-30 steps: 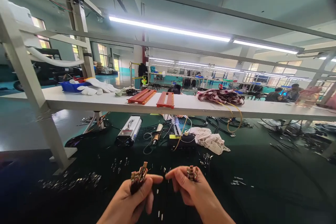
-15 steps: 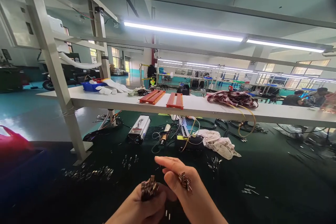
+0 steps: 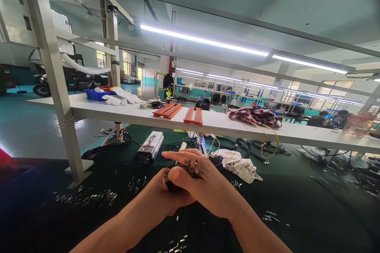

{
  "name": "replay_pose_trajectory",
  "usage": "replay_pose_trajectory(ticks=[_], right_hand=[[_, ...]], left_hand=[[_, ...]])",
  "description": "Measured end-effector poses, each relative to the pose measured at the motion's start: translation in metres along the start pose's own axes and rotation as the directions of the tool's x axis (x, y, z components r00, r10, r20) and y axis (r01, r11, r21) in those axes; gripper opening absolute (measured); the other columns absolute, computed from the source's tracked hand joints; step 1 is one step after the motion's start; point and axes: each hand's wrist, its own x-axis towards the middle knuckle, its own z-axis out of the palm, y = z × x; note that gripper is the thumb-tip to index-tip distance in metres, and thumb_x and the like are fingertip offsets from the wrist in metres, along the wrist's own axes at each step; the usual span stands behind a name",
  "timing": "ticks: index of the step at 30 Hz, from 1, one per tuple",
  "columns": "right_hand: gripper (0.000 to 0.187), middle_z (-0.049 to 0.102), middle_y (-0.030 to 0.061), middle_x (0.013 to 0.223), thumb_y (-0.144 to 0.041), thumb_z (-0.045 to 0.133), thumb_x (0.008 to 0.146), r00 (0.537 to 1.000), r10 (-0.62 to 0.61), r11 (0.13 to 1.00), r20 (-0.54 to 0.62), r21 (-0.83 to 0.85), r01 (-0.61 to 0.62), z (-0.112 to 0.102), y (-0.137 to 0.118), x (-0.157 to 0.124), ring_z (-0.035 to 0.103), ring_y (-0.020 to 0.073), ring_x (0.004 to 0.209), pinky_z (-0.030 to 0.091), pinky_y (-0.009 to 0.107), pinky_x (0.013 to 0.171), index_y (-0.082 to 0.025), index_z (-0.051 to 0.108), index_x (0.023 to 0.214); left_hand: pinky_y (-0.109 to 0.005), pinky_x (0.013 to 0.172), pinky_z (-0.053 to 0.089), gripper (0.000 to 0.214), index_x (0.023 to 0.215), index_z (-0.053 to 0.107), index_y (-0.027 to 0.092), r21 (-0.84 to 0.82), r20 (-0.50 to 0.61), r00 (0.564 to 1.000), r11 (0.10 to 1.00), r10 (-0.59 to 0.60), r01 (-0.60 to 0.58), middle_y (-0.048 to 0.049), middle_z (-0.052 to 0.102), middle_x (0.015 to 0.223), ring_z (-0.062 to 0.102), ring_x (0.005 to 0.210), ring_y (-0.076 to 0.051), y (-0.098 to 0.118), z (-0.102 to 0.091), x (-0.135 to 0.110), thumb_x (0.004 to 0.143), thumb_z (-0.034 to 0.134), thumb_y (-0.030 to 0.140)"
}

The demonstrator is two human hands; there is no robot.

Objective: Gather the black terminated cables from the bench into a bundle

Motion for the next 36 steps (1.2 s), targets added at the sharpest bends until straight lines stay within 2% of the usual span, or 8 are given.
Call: replay_pose_trajectory(ticks=[4,9,14,20,25,28,31,36], right_hand=[[0.043,0.066,-0.0007,0.113,-0.046,0.062,0.085,0.997,0.082,0.968,0.012,0.236,-0.083,0.005,0.024,-0.019,0.058,0.0234,0.104,0.042,0.034,0.091,-0.033,0.058,0.125],[0.015,0.071,-0.0037,0.076,-0.023,0.065,0.083,0.974,0.211,0.967,-0.078,0.163,-0.196,0.037,0.053,-0.043,0.062,0.0174,0.071,0.043,0.023,0.062,-0.027,0.076,0.092],[0.035,0.073,-0.0034,0.092,-0.006,0.065,0.077,0.971,0.123,0.991,-0.205,0.084,-0.108,0.049,0.053,-0.044,0.064,0.0178,0.085,0.045,0.025,0.078,-0.031,0.073,0.1],[0.017,0.065,-0.0021,0.066,-0.027,0.06,0.087,0.955,0.082,0.994,-0.286,0.093,-0.058,0.058,0.052,-0.044,0.055,0.014,0.062,0.037,0.024,0.057,-0.023,0.074,0.079],[0.011,0.069,-0.0045,0.074,-0.027,0.065,0.085,0.942,0.121,0.989,-0.313,0.122,-0.086,0.046,0.047,-0.046,0.06,0.0134,0.069,0.041,0.024,0.064,-0.027,0.075,0.079],[0.004,0.068,-0.0046,0.069,-0.022,0.075,0.073,0.944,0.227,0.958,-0.237,0.227,-0.174,0.03,0.043,-0.042,0.059,0.0136,0.066,0.042,0.023,0.062,-0.023,0.072,0.07],[0.012,0.066,-0.0042,0.069,-0.024,0.08,0.065,0.947,0.287,0.926,-0.145,0.296,-0.235,0.014,0.038,-0.037,0.057,0.0133,0.067,0.042,0.023,0.062,-0.021,0.07,0.068],[0.009,0.059,-0.0063,0.062,-0.026,0.067,0.08,0.953,0.259,0.966,-0.156,0.055,-0.253,0.002,0.029,-0.037,0.052,0.0103,0.059,0.036,0.022,0.056,-0.022,0.063,0.073]], left_hand=[[-0.021,0.041,0.012,0.022,0.084,0.062,0.017,-0.077,0.066,0.995,0.995,0.072,-0.067,0.0094,0.03,0.046,0.022,0.041,-0.005,0.004,-0.022,-0.01,0.075,0.067,0.037],[-0.021,0.045,0.015,0.027,0.088,0.063,0.017,-0.167,0.07,0.992,0.981,0.108,-0.095,0.0077,0.032,0.051,0.023,0.045,-0.004,-0.008,-0.038,-0.015,0.081,0.065,0.044],[-0.019,0.04,0.012,0.038,0.079,0.063,0.016,-0.217,0.049,0.998,0.976,0.029,-0.018,0.0089,0.03,0.046,0.021,0.04,-0.003,-0.018,-0.032,-0.011,0.072,0.072,0.052],[-0.02,0.038,0.01,0.041,0.079,0.064,0.015,-0.109,0.068,0.996,0.993,0.062,-0.054,0.0088,0.03,0.048,0.022,0.036,-0.002,-0.023,-0.02,-0.014,0.072,0.07,0.055],[-0.02,0.04,0.009,0.04,0.076,0.061,0.016,-0.104,0.03,0.998,0.993,0.062,-0.059,0.0093,0.03,0.051,0.02,0.038,-0.001,-0.01,-0.008,-0.017,0.07,0.072,0.054],[-0.02,0.041,0.009,0.037,0.077,0.061,0.017,-0.085,0.086,0.994,0.994,0.07,-0.063,0.0096,0.029,0.048,0.021,0.039,-0.002,0.0,-0.006,-0.017,0.073,0.071,0.052],[-0.02,0.041,0.011,0.033,0.079,0.061,0.017,-0.066,0.121,0.989,0.995,0.082,-0.075,0.0098,0.03,0.044,0.02,0.04,-0.003,0.011,-0.006,-0.016,0.077,0.068,0.049],[-0.016,0.039,0.014,0.032,0.079,0.061,0.018,-0.083,-0.062,0.987,0.984,0.151,-0.156,0.0088,0.026,0.046,0.02,0.041,-0.003,0.036,-0.016,-0.017,0.079,0.065,0.05]])
